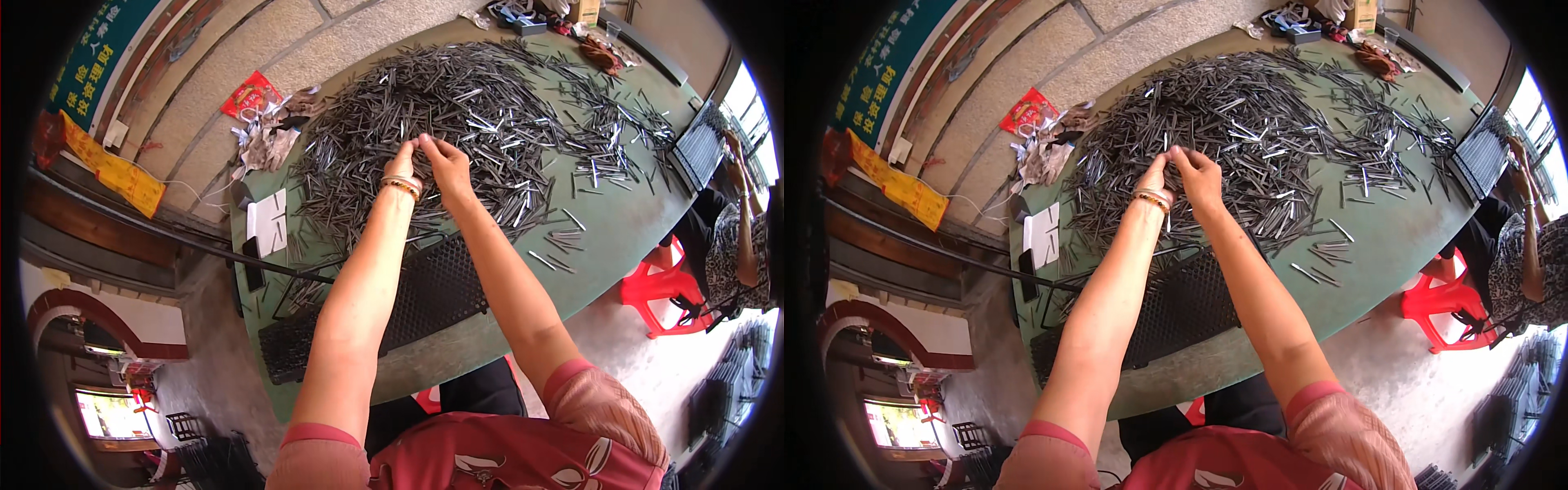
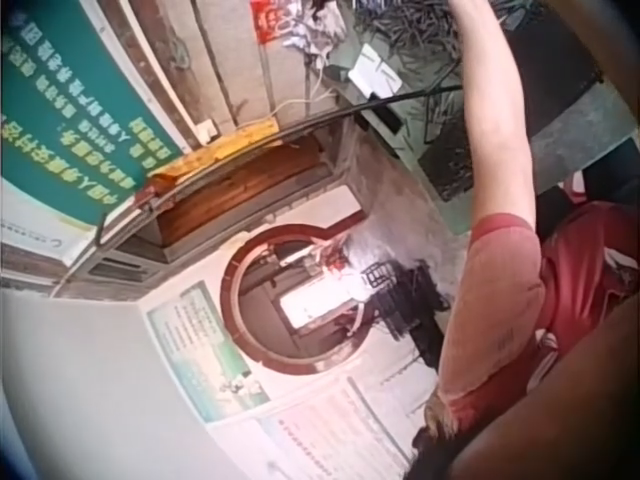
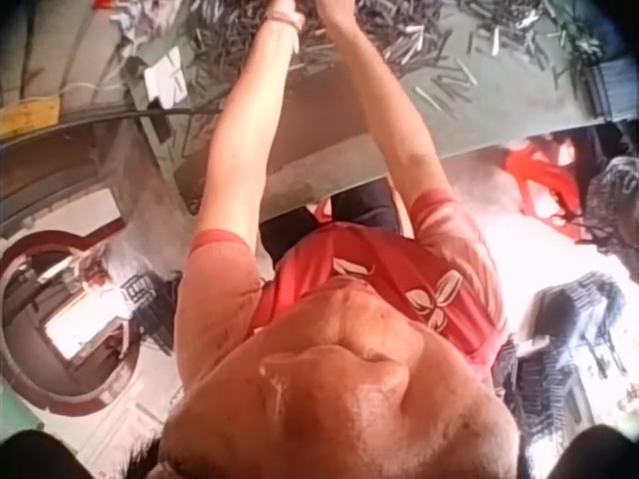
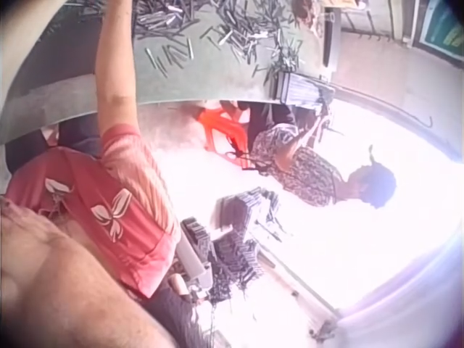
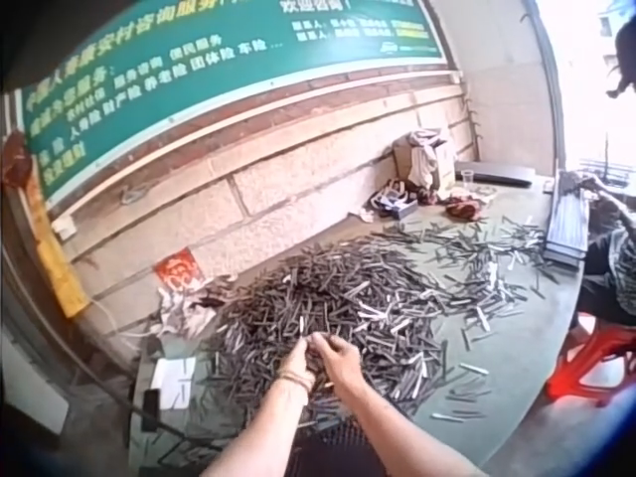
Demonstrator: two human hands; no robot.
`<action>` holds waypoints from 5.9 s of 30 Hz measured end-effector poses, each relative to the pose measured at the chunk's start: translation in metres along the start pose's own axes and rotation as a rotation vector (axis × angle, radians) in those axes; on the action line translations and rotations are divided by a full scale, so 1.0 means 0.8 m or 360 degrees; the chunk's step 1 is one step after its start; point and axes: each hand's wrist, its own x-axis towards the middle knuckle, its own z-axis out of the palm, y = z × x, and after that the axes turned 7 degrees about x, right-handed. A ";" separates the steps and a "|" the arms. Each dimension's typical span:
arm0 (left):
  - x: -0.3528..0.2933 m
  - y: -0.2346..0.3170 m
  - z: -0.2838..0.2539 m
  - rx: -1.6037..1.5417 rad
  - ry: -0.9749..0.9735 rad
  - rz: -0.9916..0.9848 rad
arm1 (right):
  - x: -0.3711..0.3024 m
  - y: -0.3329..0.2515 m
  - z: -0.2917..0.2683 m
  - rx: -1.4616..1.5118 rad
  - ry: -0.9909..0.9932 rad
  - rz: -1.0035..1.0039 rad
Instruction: Sorting small metal pins and inserting them into a perforated black grid.
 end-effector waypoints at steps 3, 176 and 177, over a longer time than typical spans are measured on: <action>-0.012 -0.011 0.010 0.0164 -0.0104 0.0006 | 0.011 -0.011 -0.019 -0.0197 0.0076 0.0196; -0.483 -0.117 -0.183 -0.0080 0.0096 -0.0339 | -0.221 0.018 0.021 -0.1294 -0.0744 -0.0412; -0.482 -0.117 -0.185 -0.0080 0.0093 -0.0344 | -0.220 0.022 0.022 -0.1288 -0.0784 -0.0386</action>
